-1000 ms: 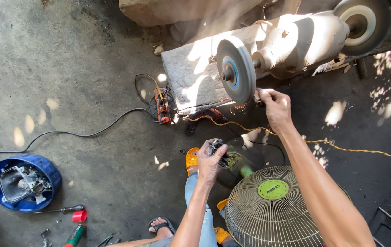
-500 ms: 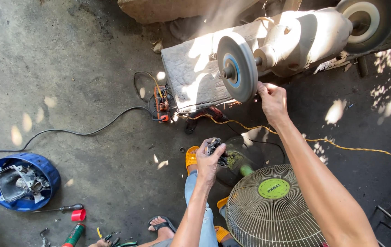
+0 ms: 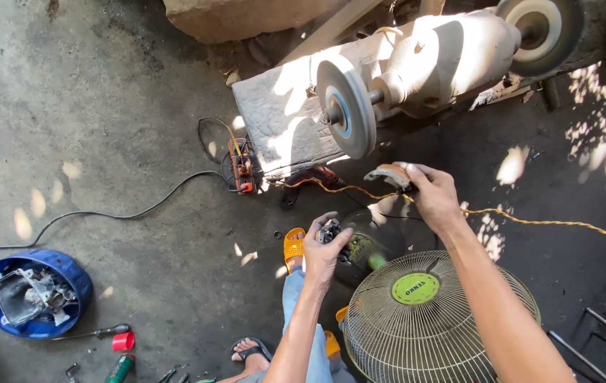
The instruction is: The person carries metal motorcycle parts across the workshop, grinds a small component against a bench grinder, then sits on the floor and assembles curved shoe-like parts into a circular hub, using pliers to press components into place.
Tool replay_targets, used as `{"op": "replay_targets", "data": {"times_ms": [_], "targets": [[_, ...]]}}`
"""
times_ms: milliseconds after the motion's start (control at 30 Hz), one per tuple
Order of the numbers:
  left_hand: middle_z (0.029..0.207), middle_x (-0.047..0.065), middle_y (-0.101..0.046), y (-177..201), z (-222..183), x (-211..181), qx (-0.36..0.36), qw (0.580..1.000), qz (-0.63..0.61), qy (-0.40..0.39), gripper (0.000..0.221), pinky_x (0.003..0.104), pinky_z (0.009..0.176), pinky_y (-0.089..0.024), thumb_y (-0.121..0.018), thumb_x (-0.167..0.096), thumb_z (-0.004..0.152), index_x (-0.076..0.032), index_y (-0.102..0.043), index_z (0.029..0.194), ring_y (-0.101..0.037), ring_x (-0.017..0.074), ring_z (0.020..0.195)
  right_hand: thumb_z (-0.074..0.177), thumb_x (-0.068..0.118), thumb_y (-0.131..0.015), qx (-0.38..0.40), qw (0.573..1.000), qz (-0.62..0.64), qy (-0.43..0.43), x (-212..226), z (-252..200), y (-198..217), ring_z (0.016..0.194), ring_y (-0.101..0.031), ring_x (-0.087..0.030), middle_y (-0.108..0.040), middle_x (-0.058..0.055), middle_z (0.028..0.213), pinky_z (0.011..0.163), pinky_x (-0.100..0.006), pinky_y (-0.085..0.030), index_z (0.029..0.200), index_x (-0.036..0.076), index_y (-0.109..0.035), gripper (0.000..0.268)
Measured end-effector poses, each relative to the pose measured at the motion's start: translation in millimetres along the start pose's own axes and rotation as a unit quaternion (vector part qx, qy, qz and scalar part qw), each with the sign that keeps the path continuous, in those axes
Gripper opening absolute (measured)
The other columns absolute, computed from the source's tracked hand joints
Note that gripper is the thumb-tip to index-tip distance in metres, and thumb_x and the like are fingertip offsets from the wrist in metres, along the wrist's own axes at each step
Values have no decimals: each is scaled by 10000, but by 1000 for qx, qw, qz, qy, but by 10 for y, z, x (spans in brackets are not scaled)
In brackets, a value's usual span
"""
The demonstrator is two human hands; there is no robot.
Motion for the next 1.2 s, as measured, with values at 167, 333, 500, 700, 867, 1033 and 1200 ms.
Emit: {"op": "replay_targets", "data": {"times_ms": [167,333,500,700,867,1033,1200], "targets": [[716,62,-693,171,102,209,7,1000,26,4,393,208,574,-561,-968,-94,662,-40,-768,995,-637,91,623,972,159,-713,-14,997,-10,77,-515,731,-167,805,-546,-127,-641,-23,765,800,-360,-505,872,44,-762,161],[724,27,-670,166,32,16,10,998,64,-28,331,199,615,-525,-940,-73,686,-67,-726,938,-595,77,672,958,210,-694,14,997,-63,49,-575,905,-365,769,-664,-88,-751,14,819,776,-305,-532,925,183,-821,134],[1025,69,-719,-312,-245,-631,32,923,200,-328,336,331,855,-568,-896,-113,747,-93,-639,963,-720,251,941,957,258,-761,43,998,21,-35,-681,44,56,868,-642,-137,-740,-58,899,848,-356,-539,969,101,-800,162],[1076,160,-642,-944,-463,-761,109,828,311,-453,409,451,912,-568,-854,-14,747,-8,-580,1050,-663,360,995,923,106,-773,-39,921,319,-222,-1629,-443,-96,851,-709,-288,-717,-169,936,783,-426,-603,1051,-2,-753,169],[804,80,-711,-581,35,-109,57,954,214,-203,305,324,652,-577,-880,-126,757,-77,-694,994,-690,207,734,975,276,-764,-41,992,26,-117,-1502,-391,387,807,-726,-214,-732,-119,818,684,-374,-587,1042,67,-761,219],[712,56,-675,-472,268,377,51,996,70,-15,319,247,572,-527,-923,-157,732,-54,-721,957,-619,106,662,967,292,-740,57,991,-14,-118,-1438,-361,297,877,-622,-141,-759,-38,852,861,-370,-530,931,113,-833,205],[709,81,-692,-472,377,561,30,999,39,21,282,238,537,-521,-927,-114,732,-38,-728,917,-618,102,638,898,165,-795,114,939,227,-231,-1607,-425,146,880,-686,-115,-773,-51,962,791,-294,-577,1055,50,-808,195]]}}
Point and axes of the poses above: each hand's wrist, its own z-axis towards the middle knuckle, its own y-axis out of the back of the hand, x = y × z, the point moved 9 cm from there along z, towards the middle knuckle
